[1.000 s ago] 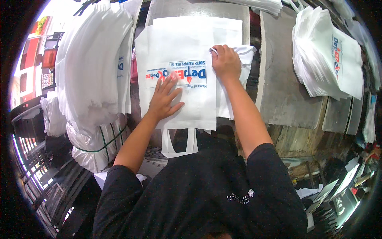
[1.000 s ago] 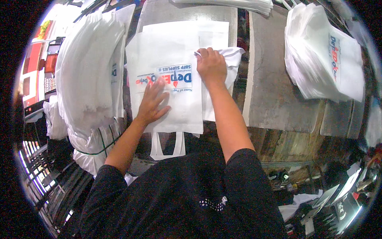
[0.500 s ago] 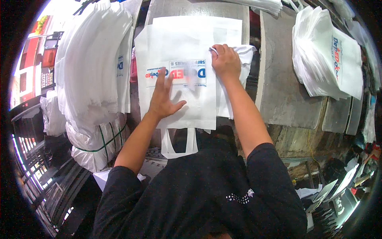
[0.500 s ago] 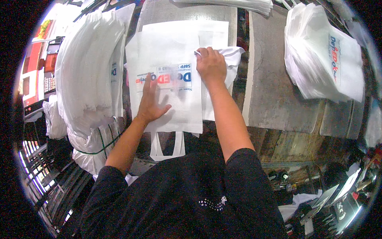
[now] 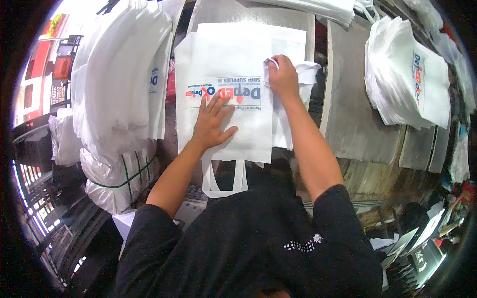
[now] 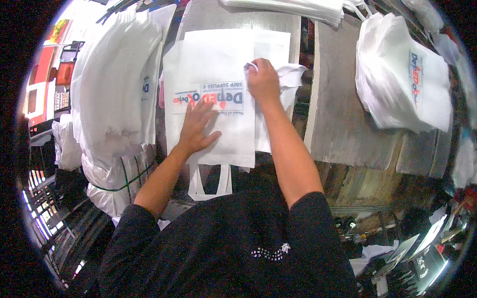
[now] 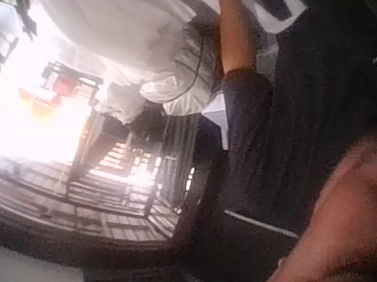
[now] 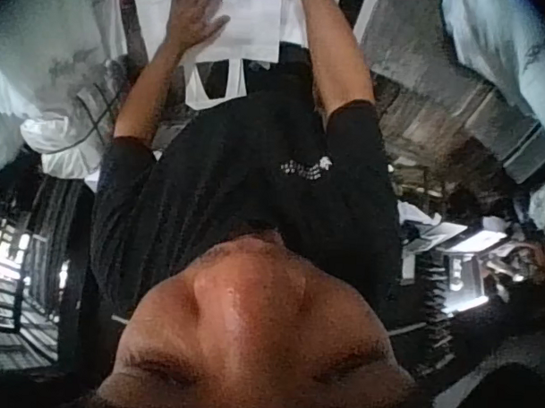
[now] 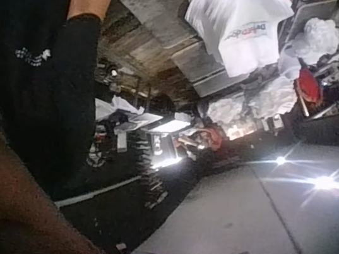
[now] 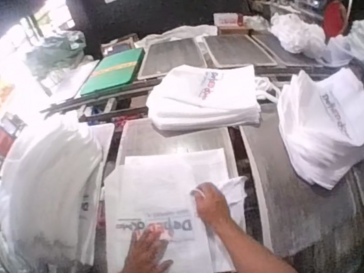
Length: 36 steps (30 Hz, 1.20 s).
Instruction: The person cleans a series of printed white tote bags by rubbing the printed logo with a cloth and moving them from a stack to a drying or inspection area.
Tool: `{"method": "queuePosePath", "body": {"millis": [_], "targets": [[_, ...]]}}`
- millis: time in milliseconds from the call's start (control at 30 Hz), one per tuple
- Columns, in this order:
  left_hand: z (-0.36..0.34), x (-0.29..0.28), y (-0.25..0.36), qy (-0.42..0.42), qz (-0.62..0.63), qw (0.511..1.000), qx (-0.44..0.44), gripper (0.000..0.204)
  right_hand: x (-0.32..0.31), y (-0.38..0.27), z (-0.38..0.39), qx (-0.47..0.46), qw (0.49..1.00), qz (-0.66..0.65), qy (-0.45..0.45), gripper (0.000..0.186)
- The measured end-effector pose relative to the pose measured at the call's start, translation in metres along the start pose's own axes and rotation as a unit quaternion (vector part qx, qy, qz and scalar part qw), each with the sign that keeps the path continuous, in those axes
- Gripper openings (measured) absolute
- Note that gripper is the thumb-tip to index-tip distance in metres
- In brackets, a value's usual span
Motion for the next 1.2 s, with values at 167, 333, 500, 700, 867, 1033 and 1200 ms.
{"method": "queuePosePath", "body": {"millis": [167,333,500,700,867,1033,1200], "targets": [[0.005,0.002,-0.01,0.004,-0.017,0.999,-0.029,0.049,0.075,-0.084,0.05,-0.096,0.951,0.086,-0.282,0.017],[0.003,-0.006,-0.007,0.039,0.0,0.999,-0.015,0.048,0.053,-0.055,0.042,-0.052,0.971,0.064,-0.224,0.017],[0.009,-0.01,-0.013,0.058,0.032,0.998,-0.023,0.05,0.082,-0.067,0.063,-0.055,0.955,0.075,-0.28,0.02],[0.011,-0.007,-0.018,0.062,0.039,0.997,-0.016,0.054,0.103,-0.079,0.065,-0.023,0.941,0.096,-0.324,0.019],[0.011,-0.004,-0.018,0.039,0.039,0.998,-0.017,0.053,0.093,-0.076,0.052,0.001,0.958,0.101,-0.268,0.018],[0.014,-0.01,-0.019,0.078,0.035,0.996,-0.005,0.052,0.091,-0.074,0.059,0.043,0.949,0.105,-0.293,0.017],[0.014,-0.008,-0.019,0.066,0.064,0.996,0.013,0.053,0.087,-0.073,0.058,0.128,0.946,0.097,-0.283,0.019]]}}
Point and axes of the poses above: each hand's wrist, its own z-axis away from the middle knuckle, its own x-axis out of the palm, y = z × x, the point moved 10 cm from there along -z, towards the middle knuckle, and after that the axes turned 10 degrees about -y, right-handed, at the moved point
